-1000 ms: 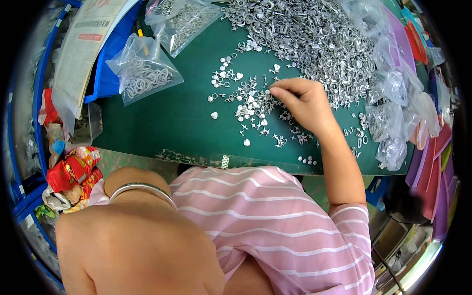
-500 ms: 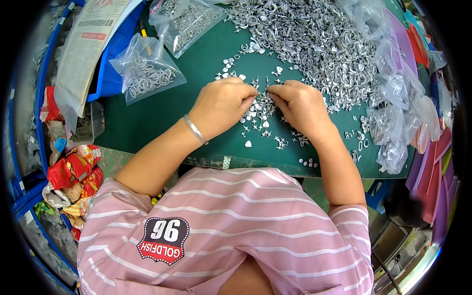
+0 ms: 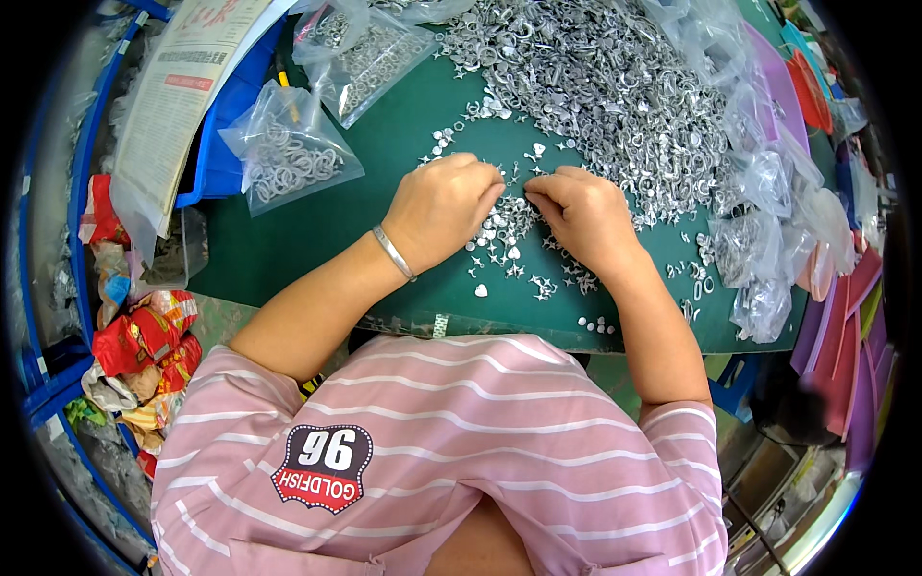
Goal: The person sorts through a large pile of small heart-shaped and star-shaped silver metal charms by hand on a green table, picking individual pieces and placing them into small plastic bags.
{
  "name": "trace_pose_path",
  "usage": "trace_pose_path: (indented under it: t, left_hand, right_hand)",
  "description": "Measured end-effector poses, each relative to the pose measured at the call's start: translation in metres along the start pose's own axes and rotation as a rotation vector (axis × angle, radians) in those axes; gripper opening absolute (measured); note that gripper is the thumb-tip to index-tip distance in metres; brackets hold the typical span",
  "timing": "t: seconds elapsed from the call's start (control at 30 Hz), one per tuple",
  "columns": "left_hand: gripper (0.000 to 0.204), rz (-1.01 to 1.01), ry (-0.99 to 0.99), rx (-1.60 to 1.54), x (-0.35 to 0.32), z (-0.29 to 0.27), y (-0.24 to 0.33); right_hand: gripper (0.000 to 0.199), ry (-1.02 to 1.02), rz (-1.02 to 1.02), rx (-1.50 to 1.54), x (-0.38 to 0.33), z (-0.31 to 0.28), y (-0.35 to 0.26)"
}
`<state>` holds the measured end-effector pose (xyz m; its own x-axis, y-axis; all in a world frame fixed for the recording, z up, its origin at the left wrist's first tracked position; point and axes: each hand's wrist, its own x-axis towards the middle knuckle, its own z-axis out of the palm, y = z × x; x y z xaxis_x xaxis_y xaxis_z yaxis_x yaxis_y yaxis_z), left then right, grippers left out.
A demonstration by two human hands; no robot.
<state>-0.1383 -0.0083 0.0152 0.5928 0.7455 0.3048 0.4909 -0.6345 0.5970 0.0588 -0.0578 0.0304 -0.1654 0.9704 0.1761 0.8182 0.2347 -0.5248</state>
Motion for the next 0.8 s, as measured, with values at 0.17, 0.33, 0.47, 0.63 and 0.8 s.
trace_pose_path:
  t: [0.17,0.33,0.47,0.63,0.8]
  left_hand:
    - [0.011,-0.022,0.022,-0.018,0.021,0.000,-0.002]
    - [0.013,-0.069,-0.055,0.103,0.039,0.005,-0.013]
    - [0.012,-0.146,0.057,0.025,0.044,-0.002,-0.016]
    - [0.010,-0.108,0.044,0.017,0.043,-0.011,-0.023]
    - [0.007,-0.036,-0.034,0.153,0.040,0.006,-0.020]
  right_hand:
    - [0.009,0.117,0.122,0.131,-0.003,-0.011,0.010]
    - [0.009,0.082,0.061,0.073,-0.004,-0.010,0.005]
    - [0.008,0.007,0.044,0.015,-0.003,-0.004,-0.002]
    - [0.007,-0.012,0.022,-0.061,-0.003,0.005,-0.006]
    - [0.005,0.076,0.080,0.216,-0.002,0.006,-0.001]
